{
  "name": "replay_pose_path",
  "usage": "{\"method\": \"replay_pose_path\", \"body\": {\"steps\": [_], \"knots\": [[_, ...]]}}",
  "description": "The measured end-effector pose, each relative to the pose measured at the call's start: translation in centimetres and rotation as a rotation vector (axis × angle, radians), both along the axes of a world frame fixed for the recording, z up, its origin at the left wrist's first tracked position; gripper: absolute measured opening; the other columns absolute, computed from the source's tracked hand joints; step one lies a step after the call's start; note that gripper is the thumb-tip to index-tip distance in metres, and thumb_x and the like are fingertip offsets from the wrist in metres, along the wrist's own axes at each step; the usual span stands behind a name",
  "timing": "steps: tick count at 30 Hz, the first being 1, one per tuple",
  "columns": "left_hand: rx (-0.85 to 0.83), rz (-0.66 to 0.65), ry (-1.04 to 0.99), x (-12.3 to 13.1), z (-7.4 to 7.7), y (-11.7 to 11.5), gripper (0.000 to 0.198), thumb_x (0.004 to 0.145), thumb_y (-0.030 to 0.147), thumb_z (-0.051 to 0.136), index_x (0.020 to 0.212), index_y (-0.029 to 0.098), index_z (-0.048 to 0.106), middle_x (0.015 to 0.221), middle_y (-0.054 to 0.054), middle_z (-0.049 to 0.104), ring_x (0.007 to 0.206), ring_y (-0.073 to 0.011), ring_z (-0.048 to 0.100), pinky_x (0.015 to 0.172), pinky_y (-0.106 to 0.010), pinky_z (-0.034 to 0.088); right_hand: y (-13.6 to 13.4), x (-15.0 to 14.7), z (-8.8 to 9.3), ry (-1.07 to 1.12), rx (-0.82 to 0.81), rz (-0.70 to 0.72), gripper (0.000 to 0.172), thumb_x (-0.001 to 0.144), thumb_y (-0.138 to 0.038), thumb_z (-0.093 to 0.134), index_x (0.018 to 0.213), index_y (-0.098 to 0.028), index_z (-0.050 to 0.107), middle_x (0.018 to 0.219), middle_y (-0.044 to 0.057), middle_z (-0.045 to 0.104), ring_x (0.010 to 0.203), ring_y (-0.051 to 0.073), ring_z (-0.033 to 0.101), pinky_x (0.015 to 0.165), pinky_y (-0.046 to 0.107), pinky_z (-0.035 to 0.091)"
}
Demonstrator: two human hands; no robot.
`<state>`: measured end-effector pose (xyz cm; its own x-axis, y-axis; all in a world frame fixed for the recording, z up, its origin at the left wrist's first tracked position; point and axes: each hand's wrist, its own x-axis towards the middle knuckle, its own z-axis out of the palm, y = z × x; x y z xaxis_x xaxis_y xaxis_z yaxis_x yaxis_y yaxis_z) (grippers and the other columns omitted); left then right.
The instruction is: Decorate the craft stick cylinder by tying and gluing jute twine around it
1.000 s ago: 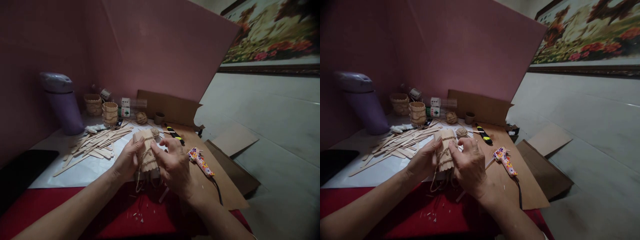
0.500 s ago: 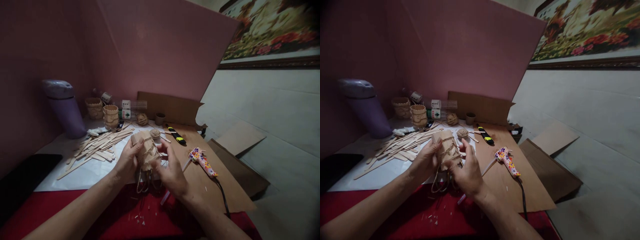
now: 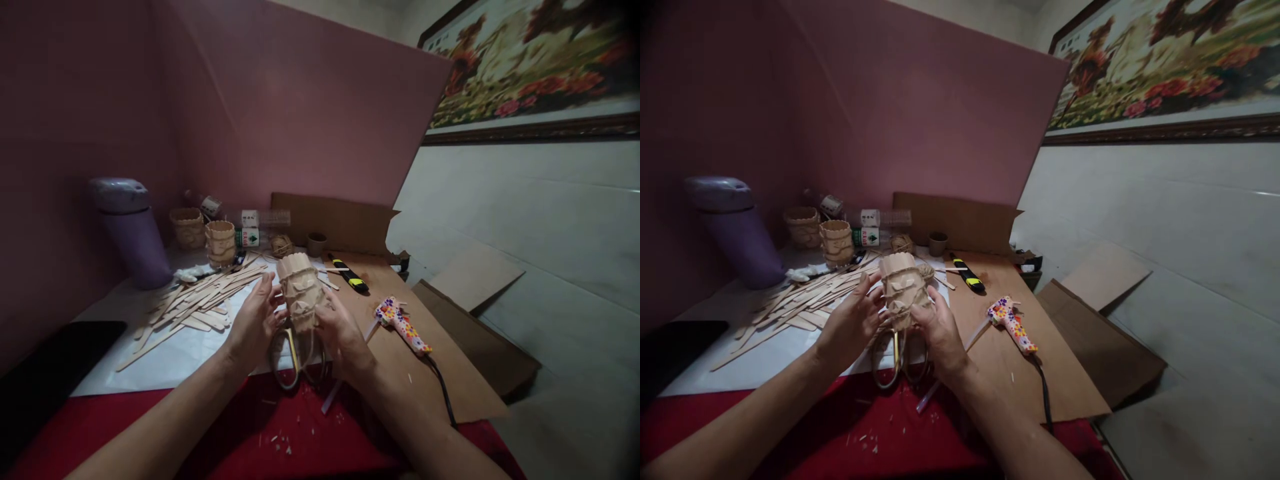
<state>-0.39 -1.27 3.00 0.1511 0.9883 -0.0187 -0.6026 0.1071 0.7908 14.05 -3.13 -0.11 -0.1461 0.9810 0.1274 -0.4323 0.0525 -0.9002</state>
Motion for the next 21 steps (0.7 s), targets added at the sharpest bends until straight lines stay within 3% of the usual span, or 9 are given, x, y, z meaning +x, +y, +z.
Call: {"method": "replay_pose_path", "body": {"steps": [3,6,12,21], "knots": [[0.021,0.007,0.012,-0.1,-0.4,0.2,0.042,0.081,0.048,0.071,0.109,0.019,0.059,0.103,-0.008,0.071,0.093,-0.0213,0.068,0.075,-0.029,0.053,-0.1,0.0,0.6,0.087,0.006,0.078,0.047,0.085,-0.043,0.063,0.126,-0.021,0.056,0.119,0.008,0.069,0.100,0.024,0.067,0.079,0.033,0.056],[0.041,-0.002,0.054,0.0,-0.8,0.2,0.054,0.073,0.047,0.079,0.114,0.019,0.059,0.107,-0.008,0.070,0.098,-0.0212,0.066,0.075,-0.027,0.050,-0.3,-0.1,1.0,0.116,0.024,0.109,0.038,0.086,-0.041,0.060,0.119,-0.022,0.060,0.116,0.006,0.070,0.099,0.023,0.066,0.078,0.032,0.055],[0.057,-0.090,0.082,0.4,-0.6,-0.4,0.081,0.060,0.040,0.088,0.128,0.015,0.051,0.111,-0.013,0.069,0.090,-0.0246,0.068,0.073,-0.032,0.052,-0.6,-0.3,1.3,0.101,0.018,0.076,0.040,0.084,-0.041,0.063,0.120,-0.023,0.060,0.116,0.006,0.070,0.101,0.023,0.066,0.079,0.032,0.055],[0.093,-0.148,0.071,0.6,-1.1,-0.5,0.072,0.060,0.033,0.088,0.120,0.014,0.053,0.106,-0.013,0.069,0.083,-0.0228,0.068,0.067,-0.032,0.055,-0.6,-0.5,1.0,0.072,0.035,0.088,0.045,0.087,-0.045,0.062,0.127,-0.024,0.060,0.120,0.006,0.070,0.110,0.025,0.064,0.087,0.035,0.054]]}}
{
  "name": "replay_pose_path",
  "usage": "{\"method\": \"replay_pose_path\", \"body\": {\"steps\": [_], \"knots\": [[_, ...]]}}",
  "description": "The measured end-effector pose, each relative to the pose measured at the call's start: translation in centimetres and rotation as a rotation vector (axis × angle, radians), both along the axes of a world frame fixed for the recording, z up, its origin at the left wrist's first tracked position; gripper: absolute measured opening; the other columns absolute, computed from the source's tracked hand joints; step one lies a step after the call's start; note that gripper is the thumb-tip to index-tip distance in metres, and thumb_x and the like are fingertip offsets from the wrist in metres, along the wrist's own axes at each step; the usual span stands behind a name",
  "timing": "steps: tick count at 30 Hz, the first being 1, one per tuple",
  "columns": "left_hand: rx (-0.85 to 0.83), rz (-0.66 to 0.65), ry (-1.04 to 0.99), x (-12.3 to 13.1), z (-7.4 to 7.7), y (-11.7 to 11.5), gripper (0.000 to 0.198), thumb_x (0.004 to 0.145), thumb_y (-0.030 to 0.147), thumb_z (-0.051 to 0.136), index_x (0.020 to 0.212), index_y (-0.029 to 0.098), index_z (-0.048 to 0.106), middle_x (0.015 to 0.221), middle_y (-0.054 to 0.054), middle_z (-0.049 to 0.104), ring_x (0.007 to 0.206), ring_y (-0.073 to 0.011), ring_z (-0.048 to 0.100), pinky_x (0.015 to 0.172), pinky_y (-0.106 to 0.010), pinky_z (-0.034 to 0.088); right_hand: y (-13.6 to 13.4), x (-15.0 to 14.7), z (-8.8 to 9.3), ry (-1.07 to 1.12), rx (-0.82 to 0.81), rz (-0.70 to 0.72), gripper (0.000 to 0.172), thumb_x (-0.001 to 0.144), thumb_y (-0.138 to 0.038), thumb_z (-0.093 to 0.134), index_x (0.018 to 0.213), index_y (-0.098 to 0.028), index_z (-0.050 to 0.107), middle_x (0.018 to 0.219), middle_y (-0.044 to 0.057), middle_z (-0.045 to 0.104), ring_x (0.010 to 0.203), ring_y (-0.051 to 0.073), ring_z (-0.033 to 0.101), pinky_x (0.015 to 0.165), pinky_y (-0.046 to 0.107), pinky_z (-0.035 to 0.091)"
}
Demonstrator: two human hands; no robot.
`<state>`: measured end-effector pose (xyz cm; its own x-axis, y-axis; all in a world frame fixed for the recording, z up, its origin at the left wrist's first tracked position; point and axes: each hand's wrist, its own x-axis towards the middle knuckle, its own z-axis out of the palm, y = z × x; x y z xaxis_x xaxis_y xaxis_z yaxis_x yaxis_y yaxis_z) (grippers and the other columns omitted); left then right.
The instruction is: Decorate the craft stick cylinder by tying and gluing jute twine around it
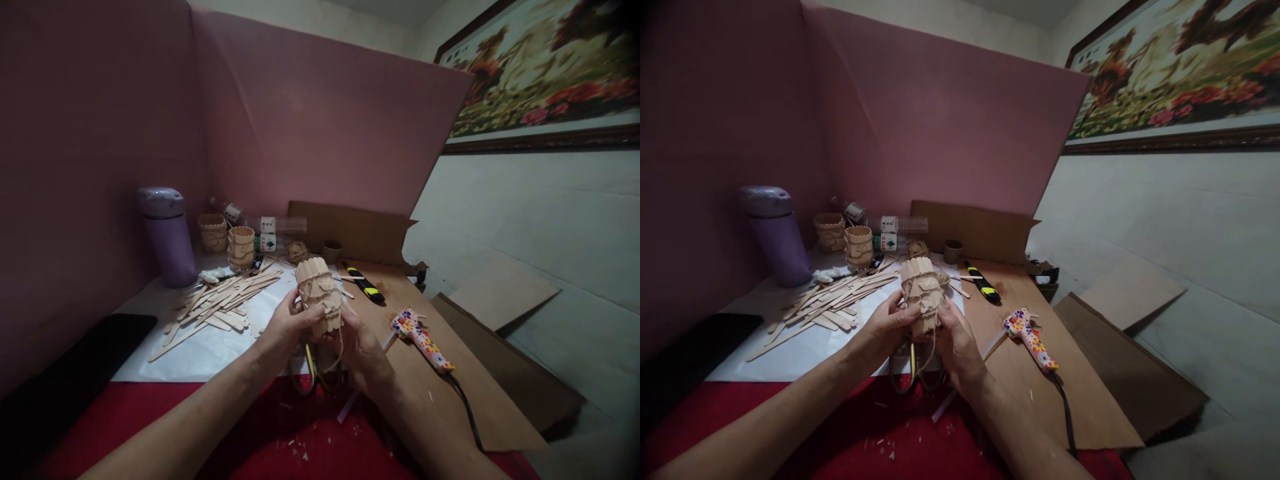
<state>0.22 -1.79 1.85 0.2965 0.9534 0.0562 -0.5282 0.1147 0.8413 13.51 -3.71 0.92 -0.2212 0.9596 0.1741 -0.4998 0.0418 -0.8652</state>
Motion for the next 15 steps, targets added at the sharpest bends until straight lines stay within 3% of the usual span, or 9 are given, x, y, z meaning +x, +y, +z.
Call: {"method": "replay_pose_path", "body": {"steps": [8,15], "knots": [[0.008,0.000,-0.011,-0.01,0.11,-0.01,0.068,0.066,0.035,0.085,0.122,0.015,0.053,0.103,-0.012,0.070,0.078,-0.0200,0.068,0.061,-0.027,0.054,-0.17,0.04,0.21,0.028,0.009,0.004,0.046,0.084,-0.044,0.067,0.125,-0.024,0.061,0.123,0.006,0.069,0.114,0.026,0.063,0.090,0.037,0.055],[-0.022,0.077,-0.052,-0.60,0.55,0.30,0.056,0.068,0.028,0.083,0.116,0.015,0.057,0.100,-0.009,0.072,0.078,-0.0182,0.069,0.070,-0.028,0.055,-0.06,0.30,-0.74,0.009,-0.051,-0.011,0.052,0.085,-0.058,0.066,0.122,-0.022,0.058,0.115,0.009,0.070,0.103,0.026,0.068,0.078,0.039,0.060]]}}
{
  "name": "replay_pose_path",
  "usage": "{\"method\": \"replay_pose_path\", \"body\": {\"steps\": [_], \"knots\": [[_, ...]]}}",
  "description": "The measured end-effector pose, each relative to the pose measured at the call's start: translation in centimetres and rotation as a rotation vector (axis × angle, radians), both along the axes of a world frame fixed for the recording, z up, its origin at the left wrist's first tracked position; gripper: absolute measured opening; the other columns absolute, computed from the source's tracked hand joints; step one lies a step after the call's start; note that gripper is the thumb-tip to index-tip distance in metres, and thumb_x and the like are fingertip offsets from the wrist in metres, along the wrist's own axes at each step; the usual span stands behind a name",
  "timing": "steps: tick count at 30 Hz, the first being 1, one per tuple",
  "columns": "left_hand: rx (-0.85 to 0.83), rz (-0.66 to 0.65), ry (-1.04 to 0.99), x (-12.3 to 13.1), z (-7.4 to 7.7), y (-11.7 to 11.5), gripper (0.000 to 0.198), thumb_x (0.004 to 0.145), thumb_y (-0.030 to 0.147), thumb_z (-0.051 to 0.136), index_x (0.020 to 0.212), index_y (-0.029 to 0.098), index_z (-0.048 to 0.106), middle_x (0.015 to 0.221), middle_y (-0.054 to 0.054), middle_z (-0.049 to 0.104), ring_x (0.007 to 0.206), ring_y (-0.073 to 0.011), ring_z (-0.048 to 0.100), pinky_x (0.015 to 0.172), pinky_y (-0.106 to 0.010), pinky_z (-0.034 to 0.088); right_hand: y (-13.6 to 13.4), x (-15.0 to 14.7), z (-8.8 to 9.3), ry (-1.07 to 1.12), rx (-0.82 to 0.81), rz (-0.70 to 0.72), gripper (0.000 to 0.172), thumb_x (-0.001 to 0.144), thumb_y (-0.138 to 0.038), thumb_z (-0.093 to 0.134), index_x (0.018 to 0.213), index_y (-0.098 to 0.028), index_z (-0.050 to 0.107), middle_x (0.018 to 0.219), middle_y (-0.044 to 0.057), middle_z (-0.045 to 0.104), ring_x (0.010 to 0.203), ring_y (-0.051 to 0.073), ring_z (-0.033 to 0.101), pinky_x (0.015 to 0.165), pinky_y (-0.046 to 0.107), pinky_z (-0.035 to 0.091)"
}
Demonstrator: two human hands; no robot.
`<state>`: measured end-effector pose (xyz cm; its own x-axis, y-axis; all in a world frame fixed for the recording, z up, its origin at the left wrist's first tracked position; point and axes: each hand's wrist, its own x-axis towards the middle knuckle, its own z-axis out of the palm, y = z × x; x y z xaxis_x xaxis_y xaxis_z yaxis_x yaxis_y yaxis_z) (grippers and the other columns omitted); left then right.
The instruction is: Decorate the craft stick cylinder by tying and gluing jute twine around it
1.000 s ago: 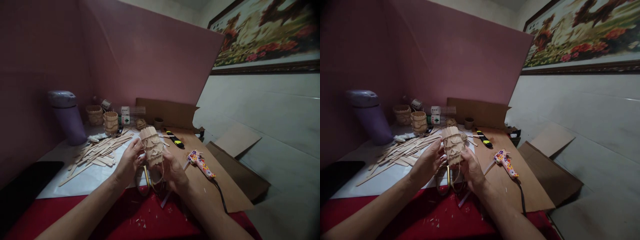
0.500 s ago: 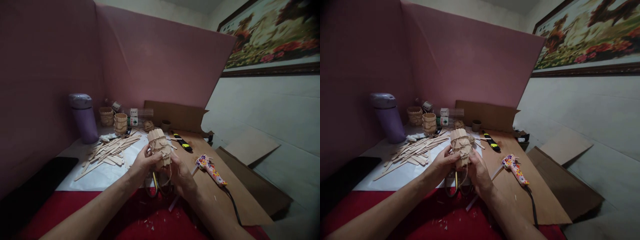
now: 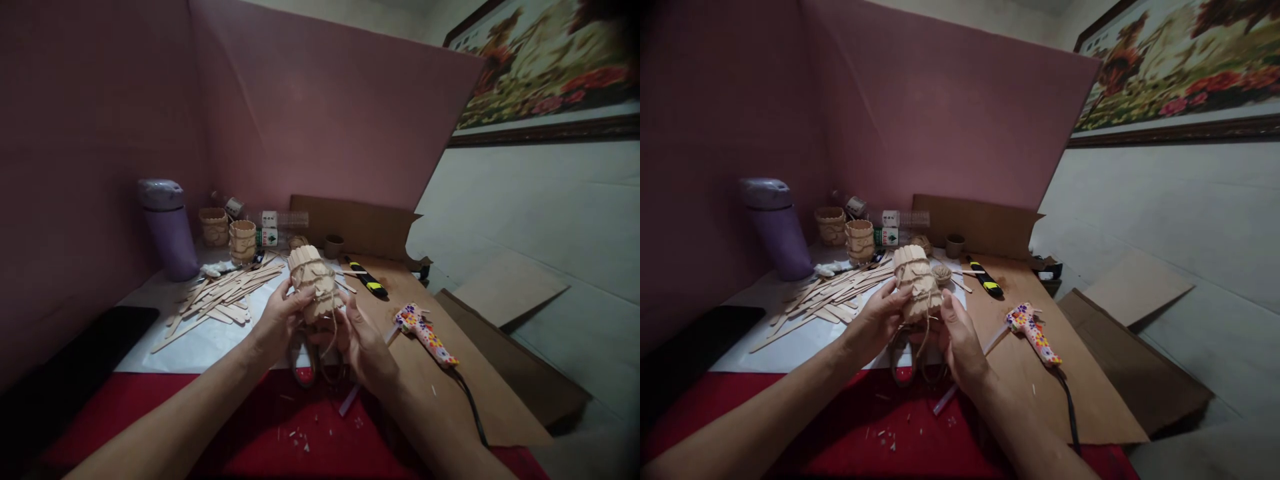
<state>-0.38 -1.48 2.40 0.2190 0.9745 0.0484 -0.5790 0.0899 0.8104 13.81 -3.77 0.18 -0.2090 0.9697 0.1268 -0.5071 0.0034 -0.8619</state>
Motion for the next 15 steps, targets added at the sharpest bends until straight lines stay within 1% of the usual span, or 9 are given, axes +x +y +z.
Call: {"method": "replay_pose_path", "body": {"steps": [4,6,7,11,13,15], "knots": [[0.000,0.031,-0.010,-0.5,0.3,0.2,0.047,0.073,0.026,0.077,0.116,0.017,0.059,0.104,-0.008,0.072,0.081,-0.0193,0.071,0.067,-0.028,0.056,0.1,0.2,-0.1,-0.035,-0.030,-0.030,0.064,0.077,-0.067,0.070,0.121,-0.022,0.057,0.111,0.010,0.070,0.094,0.025,0.070,0.063,0.033,0.059],[0.002,0.040,-0.027,-0.6,0.4,0.3,0.044,0.075,0.023,0.075,0.116,0.016,0.059,0.103,-0.009,0.073,0.082,-0.0206,0.072,0.069,-0.029,0.058,0.2,0.2,-0.2,-0.071,-0.037,-0.072,0.067,0.074,-0.070,0.070,0.118,-0.021,0.058,0.110,0.010,0.070,0.092,0.024,0.069,0.062,0.031,0.058],[0.004,0.038,-0.041,-0.6,0.4,0.4,0.044,0.076,0.021,0.073,0.117,0.015,0.059,0.104,-0.010,0.073,0.084,-0.0214,0.072,0.072,-0.030,0.058,0.3,0.3,-0.3,-0.100,-0.035,-0.118,0.068,0.073,-0.072,0.070,0.116,-0.020,0.060,0.108,0.010,0.070,0.092,0.024,0.069,0.064,0.032,0.058],[-0.003,-0.005,-0.103,-0.8,0.3,0.7,0.049,0.078,0.013,0.068,0.125,0.012,0.057,0.112,-0.014,0.074,0.096,-0.0246,0.073,0.087,-0.035,0.058,1.0,0.8,-0.4,-0.259,0.025,-0.399,0.065,0.072,-0.075,0.066,0.103,-0.018,0.067,0.099,0.008,0.070,0.093,0.021,0.066,0.077,0.032,0.054],[-0.020,-0.022,-0.137,-0.9,0.3,0.8,0.055,0.078,0.011,0.067,0.131,0.013,0.054,0.111,-0.013,0.074,0.097,-0.0256,0.073,0.089,-0.037,0.058,1.4,1.2,-0.5,-0.309,0.077,-0.504,0.058,0.071,-0.072,0.070,0.094,-0.019,0.069,0.091,0.005,0.069,0.085,0.019,0.063,0.074,0.031,0.051],[-0.038,-0.038,-0.166,-0.9,0.4,0.8,0.059,0.077,0.009,0.065,0.135,0.013,0.052,0.109,-0.012,0.075,0.096,-0.0264,0.073,0.090,-0.039,0.058,1.8,1.7,-0.5,-0.315,0.113,-0.572,0.051,0.068,-0.067,0.076,0.081,-0.019,0.066,0.076,0.001,0.065,0.071,0.016,0.057,0.065,0.028,0.047]]}}
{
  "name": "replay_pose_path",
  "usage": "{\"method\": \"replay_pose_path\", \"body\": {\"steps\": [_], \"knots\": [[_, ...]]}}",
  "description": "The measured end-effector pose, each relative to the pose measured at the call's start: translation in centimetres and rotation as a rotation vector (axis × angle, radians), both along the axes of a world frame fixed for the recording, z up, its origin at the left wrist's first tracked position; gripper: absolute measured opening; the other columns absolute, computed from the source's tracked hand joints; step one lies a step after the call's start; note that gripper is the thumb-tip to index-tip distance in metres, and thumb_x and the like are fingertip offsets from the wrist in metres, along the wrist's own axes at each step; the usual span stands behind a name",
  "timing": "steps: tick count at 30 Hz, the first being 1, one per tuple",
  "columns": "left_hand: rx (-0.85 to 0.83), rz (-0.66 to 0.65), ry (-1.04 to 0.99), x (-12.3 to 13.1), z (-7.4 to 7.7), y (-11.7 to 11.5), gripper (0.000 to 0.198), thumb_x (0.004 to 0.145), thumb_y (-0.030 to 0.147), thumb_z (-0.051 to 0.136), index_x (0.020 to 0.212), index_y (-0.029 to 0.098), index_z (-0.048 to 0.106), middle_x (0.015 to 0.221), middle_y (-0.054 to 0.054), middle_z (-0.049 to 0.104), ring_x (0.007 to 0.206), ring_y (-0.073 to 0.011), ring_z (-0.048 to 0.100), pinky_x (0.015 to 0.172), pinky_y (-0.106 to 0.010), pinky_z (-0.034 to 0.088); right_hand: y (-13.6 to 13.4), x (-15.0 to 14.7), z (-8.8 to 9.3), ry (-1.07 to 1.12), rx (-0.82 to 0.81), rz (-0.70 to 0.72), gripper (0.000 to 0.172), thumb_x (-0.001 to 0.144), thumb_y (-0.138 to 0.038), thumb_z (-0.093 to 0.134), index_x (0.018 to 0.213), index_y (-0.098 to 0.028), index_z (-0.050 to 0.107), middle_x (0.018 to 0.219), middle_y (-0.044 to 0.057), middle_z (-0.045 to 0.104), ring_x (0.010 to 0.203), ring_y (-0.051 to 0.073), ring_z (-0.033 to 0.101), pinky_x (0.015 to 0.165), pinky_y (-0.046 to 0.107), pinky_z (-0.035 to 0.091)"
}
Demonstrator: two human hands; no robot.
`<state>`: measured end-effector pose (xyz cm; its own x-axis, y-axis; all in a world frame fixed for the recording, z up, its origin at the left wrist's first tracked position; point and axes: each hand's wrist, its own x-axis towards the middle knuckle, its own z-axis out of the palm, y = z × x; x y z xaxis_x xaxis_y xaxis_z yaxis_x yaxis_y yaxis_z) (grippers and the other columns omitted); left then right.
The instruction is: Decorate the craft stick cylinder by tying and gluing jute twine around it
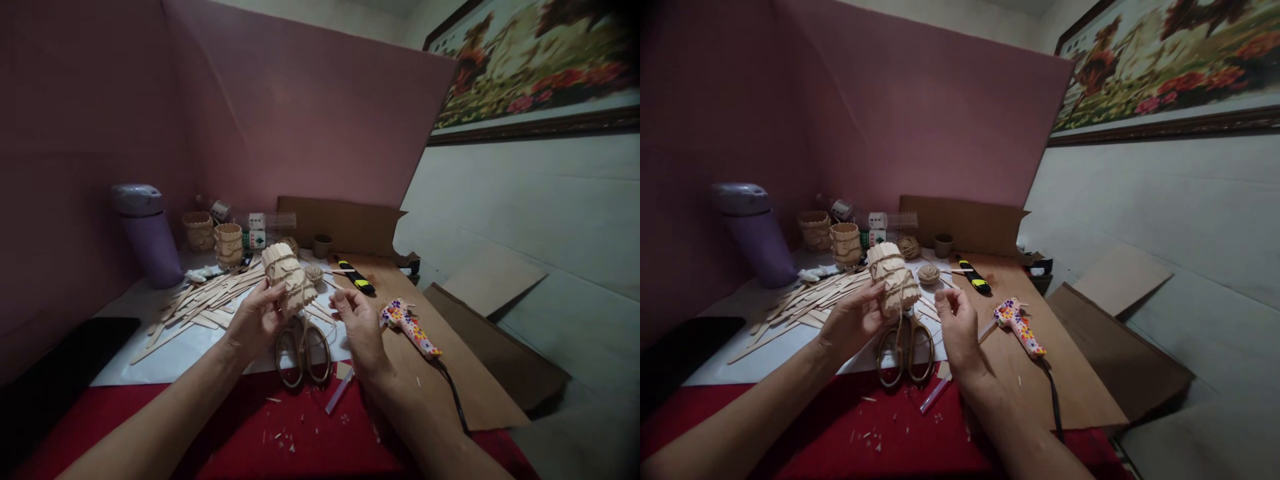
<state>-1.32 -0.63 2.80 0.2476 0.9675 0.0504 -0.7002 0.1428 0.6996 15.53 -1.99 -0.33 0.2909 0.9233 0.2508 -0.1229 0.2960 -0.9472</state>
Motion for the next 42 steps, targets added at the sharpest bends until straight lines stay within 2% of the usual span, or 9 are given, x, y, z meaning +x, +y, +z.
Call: {"method": "replay_pose_path", "body": {"steps": [4,9,14,19,23,28,35,39,42], "knots": [[-0.015,-0.016,-0.025,0.0,0.1,0.0,0.056,0.080,0.008,0.062,0.135,0.012,0.052,0.110,-0.014,0.075,0.098,-0.0281,0.073,0.093,-0.044,0.058,0.5,0.5,-0.1,0.014,0.011,0.004,0.048,0.068,-0.063,0.078,0.067,-0.019,0.058,0.057,-0.004,0.051,0.054,0.011,0.043,0.052,0.025,0.035],[-0.025,-0.050,-0.062,-0.1,-0.1,0.1,0.055,0.077,0.007,0.062,0.131,0.008,0.054,0.112,-0.016,0.074,0.103,-0.0307,0.071,0.099,-0.050,0.054,0.5,0.4,0.0,-0.016,0.032,0.014,0.048,0.071,-0.064,0.073,0.070,-0.019,0.059,0.061,-0.002,0.055,0.056,0.012,0.045,0.055,0.026,0.036],[-0.035,-0.113,-0.079,-0.4,-0.2,0.1,0.056,0.076,0.009,0.059,0.132,0.009,0.054,0.113,-0.016,0.073,0.108,-0.0324,0.069,0.102,-0.053,0.050,0.5,0.3,-0.3,-0.042,0.115,0.004,0.042,0.084,-0.060,0.062,0.071,-0.022,0.050,0.060,-0.005,0.048,0.056,0.012,0.042,0.056,0.026,0.034],[-0.093,-0.175,-0.097,-0.3,-0.1,0.1,0.054,0.075,0.014,0.057,0.128,0.004,0.057,0.104,-0.018,0.075,0.105,-0.0338,0.070,0.100,-0.052,0.052,0.2,-0.1,-0.2,0.006,0.112,0.065,0.040,0.086,-0.056,0.060,0.070,-0.023,0.043,0.057,-0.008,0.041,0.052,0.010,0.037,0.051,0.025,0.030],[-0.169,-0.164,-0.055,-0.3,0.1,0.0,0.049,0.076,0.015,0.057,0.124,0.005,0.061,0.092,-0.016,0.077,0.098,-0.0324,0.072,0.096,-0.049,0.054,-0.1,-0.2,0.2,0.004,0.078,0.073,0.049,0.087,-0.067,0.053,0.067,-0.024,0.041,0.052,-0.008,0.038,0.047,0.009,0.031,0.047,0.024,0.025],[-0.213,-0.196,-0.060,-0.4,0.0,0.0,0.051,0.075,0.018,0.060,0.124,0.003,0.060,0.086,-0.015,0.076,0.096,-0.0318,0.072,0.095,-0.046,0.055,-0.4,-0.2,0.5,-0.084,0.040,0.084,0.056,0.084,-0.070,0.056,0.058,-0.022,0.045,0.048,-0.006,0.040,0.046,0.008,0.034,0.047,0.025,0.028],[-0.154,-0.320,-0.091,-0.6,-0.5,0.2,0.055,0.080,0.024,0.057,0.130,0.003,0.055,0.097,-0.018,0.076,0.101,-0.0331,0.071,0.098,-0.050,0.052,-0.4,-0.3,0.6,-0.047,0.100,0.018,0.034,0.079,-0.050,0.070,0.072,-0.021,0.054,0.058,-0.006,0.048,0.049,0.009,0.038,0.047,0.024,0.032],[-0.146,-0.339,-0.080,-0.7,-0.6,0.2,0.059,0.081,0.026,0.055,0.134,0.003,0.053,0.099,-0.019,0.076,0.101,-0.0330,0.071,0.097,-0.049,0.052,-0.7,-0.2,0.7,-0.150,0.187,-0.067,0.011,0.084,-0.033,0.065,0.084,-0.022,0.064,0.080,0.001,0.062,0.072,0.016,0.056,0.067,0.030,0.047],[-0.133,-0.358,-0.081,-0.6,-0.6,0.2,0.058,0.081,0.027,0.056,0.134,0.002,0.054,0.096,-0.018,0.076,0.098,-0.0324,0.072,0.095,-0.047,0.053,-1.6,-0.2,1.0,-0.339,0.377,-0.114,0.016,0.092,-0.026,0.056,0.096,-0.026,0.071,0.103,0.005,0.063,0.103,0.022,0.058,0.094,0.039,0.046]]}}
